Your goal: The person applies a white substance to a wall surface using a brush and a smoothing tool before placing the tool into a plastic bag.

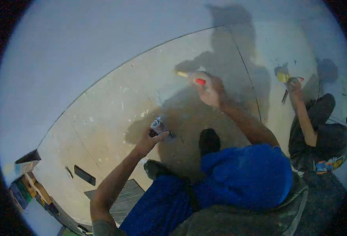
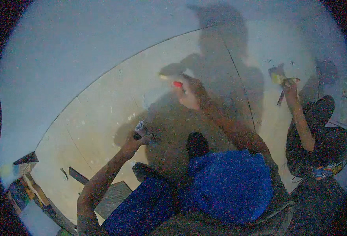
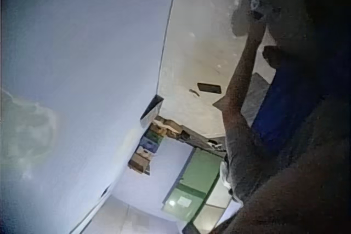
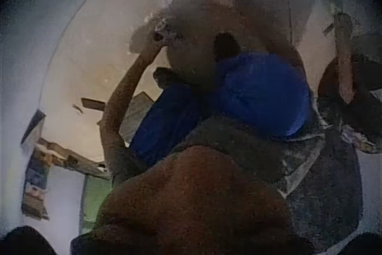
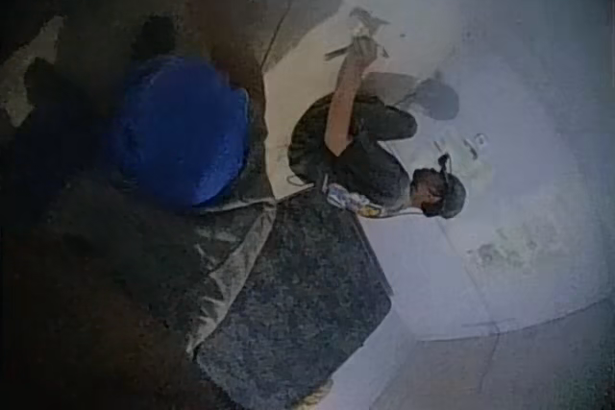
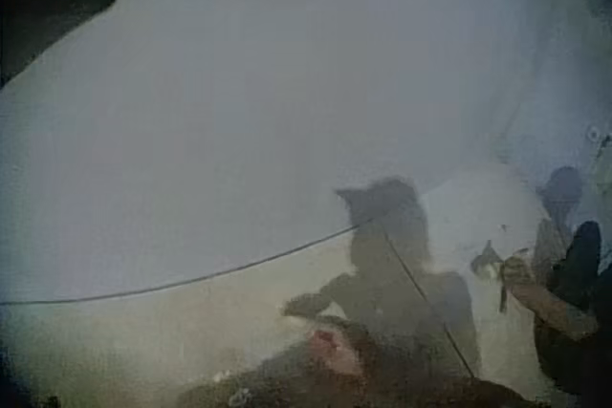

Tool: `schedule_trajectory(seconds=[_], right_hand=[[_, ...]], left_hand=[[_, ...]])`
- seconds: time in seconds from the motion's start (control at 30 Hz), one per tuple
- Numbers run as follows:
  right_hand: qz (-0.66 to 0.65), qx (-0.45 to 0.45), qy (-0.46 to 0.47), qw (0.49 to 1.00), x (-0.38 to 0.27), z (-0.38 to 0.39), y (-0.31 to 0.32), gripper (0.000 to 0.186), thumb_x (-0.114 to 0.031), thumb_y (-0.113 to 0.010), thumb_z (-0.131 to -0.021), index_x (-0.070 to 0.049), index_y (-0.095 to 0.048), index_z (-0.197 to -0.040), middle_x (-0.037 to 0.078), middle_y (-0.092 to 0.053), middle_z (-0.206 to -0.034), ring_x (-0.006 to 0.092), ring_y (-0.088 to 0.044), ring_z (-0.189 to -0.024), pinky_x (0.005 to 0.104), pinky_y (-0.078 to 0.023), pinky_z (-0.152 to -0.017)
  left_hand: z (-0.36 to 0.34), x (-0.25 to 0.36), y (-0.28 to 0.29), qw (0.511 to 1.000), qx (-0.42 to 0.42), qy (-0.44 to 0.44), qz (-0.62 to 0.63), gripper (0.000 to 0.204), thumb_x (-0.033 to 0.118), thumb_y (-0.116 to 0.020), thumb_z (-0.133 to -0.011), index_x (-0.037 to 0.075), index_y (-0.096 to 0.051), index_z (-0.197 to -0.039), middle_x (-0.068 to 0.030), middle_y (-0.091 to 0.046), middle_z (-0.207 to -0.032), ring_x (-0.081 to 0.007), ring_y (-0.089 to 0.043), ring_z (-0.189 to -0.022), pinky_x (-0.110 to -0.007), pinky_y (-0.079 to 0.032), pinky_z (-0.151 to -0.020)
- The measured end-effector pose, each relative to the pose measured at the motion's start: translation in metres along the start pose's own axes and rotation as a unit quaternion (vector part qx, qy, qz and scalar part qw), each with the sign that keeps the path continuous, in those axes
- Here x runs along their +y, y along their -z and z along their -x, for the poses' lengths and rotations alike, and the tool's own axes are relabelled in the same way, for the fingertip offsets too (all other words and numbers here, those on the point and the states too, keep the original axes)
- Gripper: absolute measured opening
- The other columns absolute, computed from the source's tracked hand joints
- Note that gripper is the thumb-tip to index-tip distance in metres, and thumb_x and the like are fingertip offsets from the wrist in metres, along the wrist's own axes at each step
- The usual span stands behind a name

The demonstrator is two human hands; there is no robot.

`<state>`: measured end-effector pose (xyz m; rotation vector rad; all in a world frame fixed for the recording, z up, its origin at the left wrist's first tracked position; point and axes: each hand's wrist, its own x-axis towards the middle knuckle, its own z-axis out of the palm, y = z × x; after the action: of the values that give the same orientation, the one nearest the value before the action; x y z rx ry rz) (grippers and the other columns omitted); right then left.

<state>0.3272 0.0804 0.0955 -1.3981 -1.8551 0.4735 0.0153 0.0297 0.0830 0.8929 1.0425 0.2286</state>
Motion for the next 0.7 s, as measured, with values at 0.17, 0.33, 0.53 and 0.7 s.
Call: schedule_trajectory(seconds=[0.17, 0.33, 0.53, 0.7], right_hand=[[0.079, 0.082, -0.129, 0.985, 0.032, 0.006, 0.036, 0.016, -0.012, -0.062, -0.092, -0.006, -0.065, -0.106, 0.017, -0.067, -0.095, 0.0345, -0.068, -0.082, 0.0388, -0.053, -0.070], [0.036, -0.084, -0.010, 0.996, -0.010, 0.064, -0.024, 0.036, -0.011, -0.057, -0.089, -0.009, -0.058, -0.125, 0.014, -0.062, -0.120, 0.0350, -0.064, -0.103, 0.0396, -0.054, -0.086], [-0.026, -0.082, -0.434, 0.897, -0.024, 0.124, 0.081, 0.030, -0.021, -0.071, -0.090, -0.003, -0.063, -0.112, 0.007, -0.067, -0.108, 0.0134, -0.063, -0.097, 0.0298, -0.051, -0.082], [0.119, -0.002, -0.407, 0.906, 0.049, 0.171, 0.137, 0.018, -0.017, -0.070, -0.089, -0.002, -0.064, -0.098, 0.005, -0.066, -0.090, 0.0146, -0.062, -0.086, 0.0309, -0.050, -0.079]], left_hand=[[-0.002, -0.007, 0.002, 0.999, -0.010, -0.041, 0.009, 0.046, 0.021, -0.075, -0.088, -0.001, -0.058, -0.125, -0.0105, -0.066, -0.116, -0.0188, -0.063, -0.106, -0.035, -0.051, -0.093], [-0.002, -0.033, 0.016, 0.999, -0.009, -0.017, 0.034, 0.041, 0.019, -0.073, -0.089, -0.001, -0.059, -0.122, -0.0099, -0.067, -0.112, -0.0190, -0.064, -0.104, -0.036, -0.051, -0.093], [0.002, -0.022, 0.028, 0.999, 0.009, 0.007, -0.031, 0.037, 0.018, -0.074, -0.088, -0.001, -0.062, -0.118, -0.0080, -0.069, -0.105, -0.0181, -0.065, -0.100, -0.034, -0.051, -0.088], [-0.006, -0.013, 0.024, 1.000, -0.011, -0.003, 0.017, 0.037, 0.021, -0.076, -0.087, -0.001, -0.063, -0.114, -0.0085, -0.069, -0.105, -0.0163, -0.064, -0.096, -0.034, -0.051, -0.087]])
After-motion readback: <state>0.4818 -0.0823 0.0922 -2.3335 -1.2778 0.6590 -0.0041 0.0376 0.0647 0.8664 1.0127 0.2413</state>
